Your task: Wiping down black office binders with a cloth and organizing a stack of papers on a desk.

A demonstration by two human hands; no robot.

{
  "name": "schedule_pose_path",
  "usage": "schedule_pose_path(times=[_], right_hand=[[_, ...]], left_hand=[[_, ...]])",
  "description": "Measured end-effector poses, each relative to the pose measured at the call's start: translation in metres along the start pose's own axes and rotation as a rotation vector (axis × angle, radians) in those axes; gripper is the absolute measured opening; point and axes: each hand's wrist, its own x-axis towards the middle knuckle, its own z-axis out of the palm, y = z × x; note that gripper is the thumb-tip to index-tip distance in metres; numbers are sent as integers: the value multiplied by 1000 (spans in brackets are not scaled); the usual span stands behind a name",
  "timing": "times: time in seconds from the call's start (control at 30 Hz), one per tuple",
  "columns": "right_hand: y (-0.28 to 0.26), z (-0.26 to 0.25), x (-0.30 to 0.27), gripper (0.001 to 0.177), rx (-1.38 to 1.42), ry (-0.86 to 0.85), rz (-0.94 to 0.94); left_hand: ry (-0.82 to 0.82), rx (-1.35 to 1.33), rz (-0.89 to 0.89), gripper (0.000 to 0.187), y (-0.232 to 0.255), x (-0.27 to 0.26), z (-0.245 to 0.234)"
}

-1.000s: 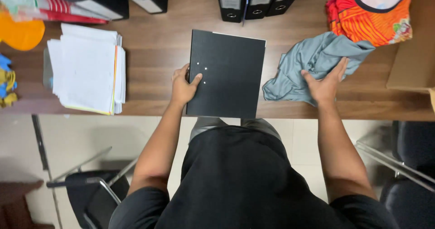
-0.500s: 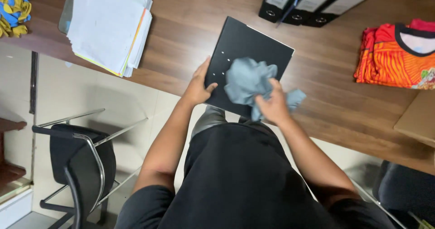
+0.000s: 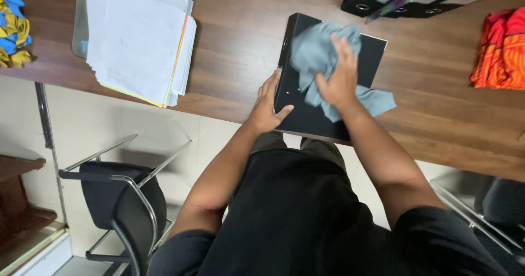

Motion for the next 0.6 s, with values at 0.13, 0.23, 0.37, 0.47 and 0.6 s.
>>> schedule_pose_path(times=[0.13,0.23,0.37,0.47,0.6], right_hand=[[-17,32,27,85,-7,162,83],[-63,35,34,79,46,160,80],[-51,33,35,76,67,60,-58],[18,43,24,73,60,276,126],[29,37,17,43,-190,415,244]], left_hand=[[3,33,14,101,2,-3,2],[-1,132,-18,99,-9,-3,15],[-49,201,-96,94,-14,-4,13],[-54,107,-94,94,-3,-7,4],[-18,32,-67,94,-5,-8,3]])
